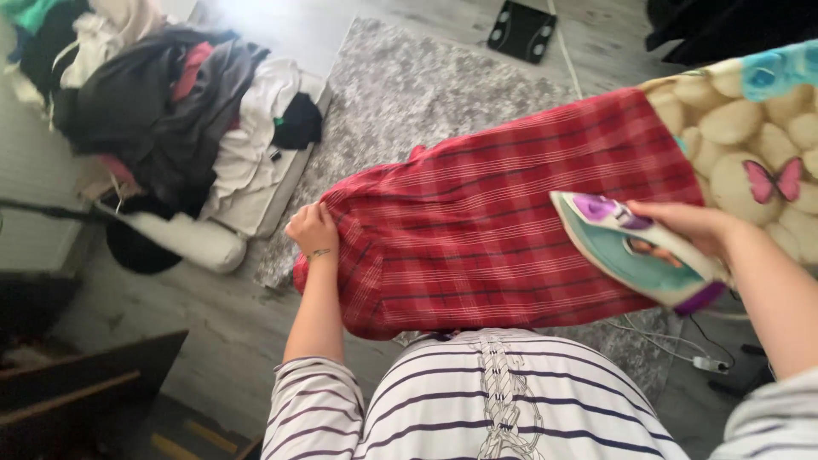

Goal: The person irons a red plaid shirt on an ironing board, smoothing the body and sleeves with a steam iron. After ironing, the person places the shirt on a pink hanger.

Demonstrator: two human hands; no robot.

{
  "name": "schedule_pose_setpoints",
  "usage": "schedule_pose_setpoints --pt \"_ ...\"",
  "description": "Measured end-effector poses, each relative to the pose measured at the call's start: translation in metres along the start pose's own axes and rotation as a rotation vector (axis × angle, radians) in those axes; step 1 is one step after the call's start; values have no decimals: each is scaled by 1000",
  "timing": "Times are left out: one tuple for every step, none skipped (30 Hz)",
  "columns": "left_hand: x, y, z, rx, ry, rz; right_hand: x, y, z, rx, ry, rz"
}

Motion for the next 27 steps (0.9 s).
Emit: schedule_pose_setpoints --pt "1 2 1 15 -4 -8 -9 -23 6 -6 -4 16" --pt "6 7 1 -44 54 27 -19 -45 12 -9 -8 5" --pt "12 12 0 -102 112 63 -30 -67 17 -12 -12 -6" --pt "4 8 3 -98 106 55 -40 -86 27 -18 -20 0" --pt "-8 3 5 -95 23 3 -45 -104 37 -60 42 -85" --pt "-22 -1 0 -96 -53 -44 -50 -124 49 -97 108 -176" --pt "-28 -10 -7 -97 -54 -47 -41 -125 19 -96 105 -175" --pt "-37 -17 -16 -116 -82 -80 -40 -122 -12 -83 28 -159" --pt "-46 -25 -24 -135 -110 -113 -38 -119 -43 -71 -50 -143" --pt "-54 -40 -34 -147 -124 -112 -67 -128 -36 -80 -57 -158" --pt "-58 -56 -43 -145 -71 -107 -99 -128 -31 -218 -116 -139" --pt "-64 -69 -60 -145 -8 -96 -127 -132 -26 -349 -163 -121" --pt "-70 -83 -73 -160 -12 -90 -139 -127 -38 -350 -160 -138" --pt "-70 -96 -86 -172 58 -43 -161 -107 -59 -548 -306 -117" --pt "-71 -109 -98 -185 129 3 -180 -90 -83 -748 -450 -90" --pt "-71 -117 -108 -203 118 16 -202 -88 -66 -760 -437 -108" --pt "-69 -124 -118 -209 155 13 -233 -83 -60 -902 -571 1" --pt "-65 -131 -132 -219 193 11 -263 -80 -53 -1039 -700 115" --pt "-64 -136 -136 -241 184 25 -272 -70 -35 -1052 -680 98" --pt "-61 -145 -143 -191 243 71 -289 -63 -28 -1157 -749 258" --pt "-57 -152 -150 -142 303 115 -303 -57 -20 -1260 -808 426" --pt "-58 -154 -155 -175 295 132 -308 -50 3 -1275 -776 403" --pt "-55 -158 -160 -151 338 100 -317 -49 19 -1423 -729 586" --pt "-53 -160 -163 -129 381 67 -324 -46 35 -1561 -669 772" --pt "-62 -161 -169 -164 373 83 -309 -40 40 -1569 -631 751" --pt "-68 -167 -169 -123 378 55 -300 -46 46 -1576 -632 886" --pt "-73 -173 -169 -82 384 27 -291 -51 53 -1576 -633 1021"
Point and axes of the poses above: each hand's wrist, its own z-axis towards the middle knuckle, its own x-axis out of the palm, y = z × x, the point moved 7 cm from there along z, towards the middle knuckle, and after that the axes turned 8 degrees about x, right-handed, at the moved point
